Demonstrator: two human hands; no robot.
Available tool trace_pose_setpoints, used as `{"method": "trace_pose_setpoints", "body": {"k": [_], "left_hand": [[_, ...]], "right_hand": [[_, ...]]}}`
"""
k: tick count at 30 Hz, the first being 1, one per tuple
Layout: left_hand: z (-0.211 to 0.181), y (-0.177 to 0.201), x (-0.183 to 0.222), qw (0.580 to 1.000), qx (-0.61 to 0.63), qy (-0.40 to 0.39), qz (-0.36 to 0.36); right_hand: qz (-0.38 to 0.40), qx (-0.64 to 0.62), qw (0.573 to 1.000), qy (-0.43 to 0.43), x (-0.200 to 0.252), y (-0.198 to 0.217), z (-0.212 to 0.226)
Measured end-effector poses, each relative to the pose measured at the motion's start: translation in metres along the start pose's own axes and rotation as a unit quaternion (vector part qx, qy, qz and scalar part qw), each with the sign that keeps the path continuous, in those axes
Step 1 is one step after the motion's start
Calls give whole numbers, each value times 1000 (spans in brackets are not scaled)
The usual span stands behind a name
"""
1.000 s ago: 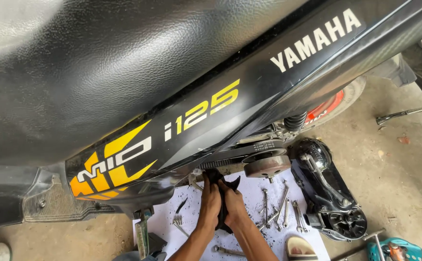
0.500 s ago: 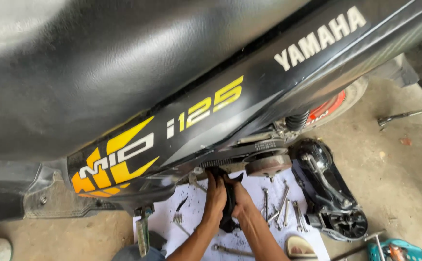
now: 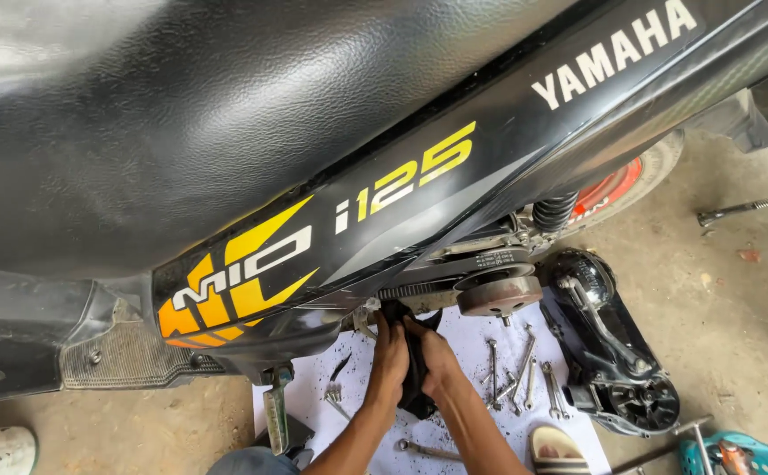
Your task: Cleaning and inspecting the CVT transmission components of a scooter using a cloth
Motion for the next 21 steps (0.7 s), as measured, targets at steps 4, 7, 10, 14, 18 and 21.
{"method": "trace_pose_setpoints", "body": {"k": [4, 7, 10, 14, 18, 21], "left_hand": [[9, -6, -11, 1000, 0, -11, -1], [12, -3, -17, 1000, 1, -28, -11], [18, 2, -18, 999, -2, -40, -22], [8, 2, -31, 997, -36, -61, -20], [9, -5, -57, 995, -86, -56, -21], [12, -16, -33, 997, -53, -62, 13]], "right_hand": [[-73, -40, 994, 66, 3, 5, 6], [-105, -70, 986, 107, -10, 18, 3], [-89, -7, 983, 160, -18, 22, 9], [-32, 33, 990, 131, -26, 23, -6], [-35, 54, 986, 152, -23, 14, -8], [-34, 70, 984, 161, -12, 20, -37]]}}
Point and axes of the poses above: each hand's wrist, its own x-axis away from the middle knuckle, its own y-axis out of the back of the hand, z = x × y, the point moved 10 cm from there along -x, towards the middle knuckle, and after that the axes turned 5 degrees about y, right-handed, at the moved point
